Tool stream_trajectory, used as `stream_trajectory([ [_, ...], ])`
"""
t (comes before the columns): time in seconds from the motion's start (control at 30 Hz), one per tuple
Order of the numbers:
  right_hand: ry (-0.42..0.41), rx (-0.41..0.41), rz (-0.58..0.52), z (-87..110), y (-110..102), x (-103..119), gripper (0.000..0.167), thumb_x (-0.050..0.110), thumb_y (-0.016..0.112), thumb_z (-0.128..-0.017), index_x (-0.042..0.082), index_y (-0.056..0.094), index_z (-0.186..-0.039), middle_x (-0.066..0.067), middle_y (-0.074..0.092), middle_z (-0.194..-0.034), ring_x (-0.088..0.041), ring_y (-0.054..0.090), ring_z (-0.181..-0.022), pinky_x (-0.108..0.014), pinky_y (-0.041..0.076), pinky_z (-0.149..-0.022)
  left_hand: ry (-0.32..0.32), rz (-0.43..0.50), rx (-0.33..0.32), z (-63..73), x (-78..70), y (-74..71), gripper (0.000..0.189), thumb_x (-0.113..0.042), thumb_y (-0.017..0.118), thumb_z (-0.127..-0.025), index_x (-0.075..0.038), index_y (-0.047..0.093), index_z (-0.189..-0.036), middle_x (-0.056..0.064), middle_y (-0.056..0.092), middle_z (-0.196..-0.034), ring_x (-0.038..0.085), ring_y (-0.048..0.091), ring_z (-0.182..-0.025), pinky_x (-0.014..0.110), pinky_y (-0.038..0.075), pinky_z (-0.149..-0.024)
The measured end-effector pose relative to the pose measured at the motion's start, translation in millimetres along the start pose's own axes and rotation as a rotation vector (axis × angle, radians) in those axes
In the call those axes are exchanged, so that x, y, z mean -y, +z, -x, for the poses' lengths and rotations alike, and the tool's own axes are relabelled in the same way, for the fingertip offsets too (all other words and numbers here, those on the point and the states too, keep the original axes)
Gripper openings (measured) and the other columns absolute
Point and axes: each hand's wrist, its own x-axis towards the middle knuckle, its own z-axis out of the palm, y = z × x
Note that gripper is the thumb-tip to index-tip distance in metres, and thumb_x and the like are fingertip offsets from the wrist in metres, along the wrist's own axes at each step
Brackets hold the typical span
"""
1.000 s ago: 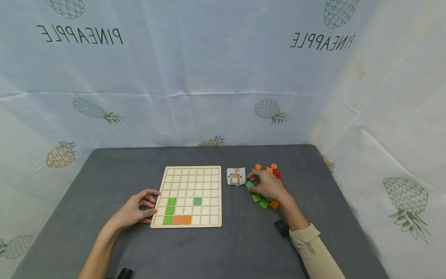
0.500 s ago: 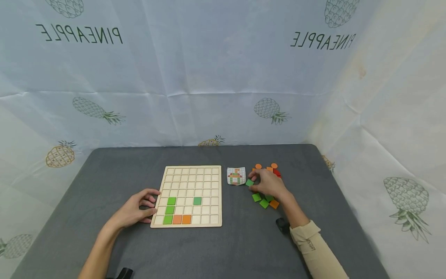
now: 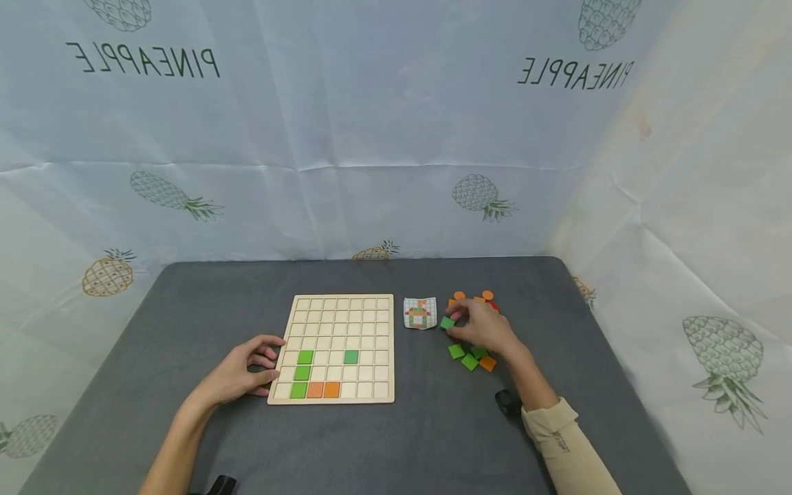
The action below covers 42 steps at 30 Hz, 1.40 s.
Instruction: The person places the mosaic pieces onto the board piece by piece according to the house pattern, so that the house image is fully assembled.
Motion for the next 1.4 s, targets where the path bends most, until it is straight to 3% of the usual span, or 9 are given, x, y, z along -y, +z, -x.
stream_trajectory([
  [0.27,-0.07,-0.023,-0.007,5.3,10.1,26.3,0.035,0.014,0.085,-0.093,0.003,0.074,-0.124,-0.011,0.076,-0.109,-0.008,0.059,-0.068,-0.024,0.052,-0.062,-0.015,-0.002,-0.004,0.7,-1.3,0.8,0.056,-0.001,0.075,-0.097,-0.001,0.053,-0.149,0.02,0.052,-0.123,0.022,0.057,-0.102,0.035,0.066,-0.066],
  [0.73,-0.182,-0.004,-0.013,4.2,46.2,77.1,0.034,0.018,0.088,-0.092,0.013,0.075,-0.123,0.001,0.077,-0.11,0.0,0.057,-0.067,-0.022,0.05,-0.061,-0.025,-0.015,-0.02,-1.7,-0.4,2.4,0.055,0.0,0.075,-0.096,-0.001,0.055,-0.147,0.021,0.052,-0.122,0.025,0.057,-0.103,0.035,0.066,-0.065],
  [1.03,-0.27,0.08,-0.018,-6.4,73.1,100.1,0.033,0.02,0.087,-0.092,0.013,0.075,-0.122,0.0,0.079,-0.108,0.003,0.054,-0.066,-0.019,0.046,-0.058,-0.03,-0.022,-0.025,-2.3,1.3,3.1,0.056,0.001,0.076,-0.095,-0.002,0.055,-0.148,0.021,0.052,-0.122,0.026,0.058,-0.103,0.035,0.066,-0.065],
  [1.17,-0.278,0.126,-0.041,-11.1,84.3,107.2,0.031,0.018,0.085,-0.093,0.014,0.075,-0.122,-0.002,0.079,-0.111,0.004,0.058,-0.068,-0.018,0.048,-0.061,-0.034,-0.015,-0.024,-2.2,0.0,2.8,0.056,0.001,0.076,-0.096,-0.002,0.054,-0.148,0.02,0.052,-0.122,0.025,0.058,-0.103,0.035,0.066,-0.065],
  [1.4,-0.282,0.146,-0.012,-16.1,100.0,115.2,0.031,0.021,0.088,-0.09,0.018,0.077,-0.118,0.007,0.079,-0.106,0.006,0.056,-0.066,-0.018,0.046,-0.06,-0.017,-0.011,-0.012,-1.3,-1.2,1.4,0.058,0.0,0.076,-0.096,0.0,0.053,-0.149,0.021,0.052,-0.122,0.024,0.058,-0.102,0.035,0.066,-0.065],
])
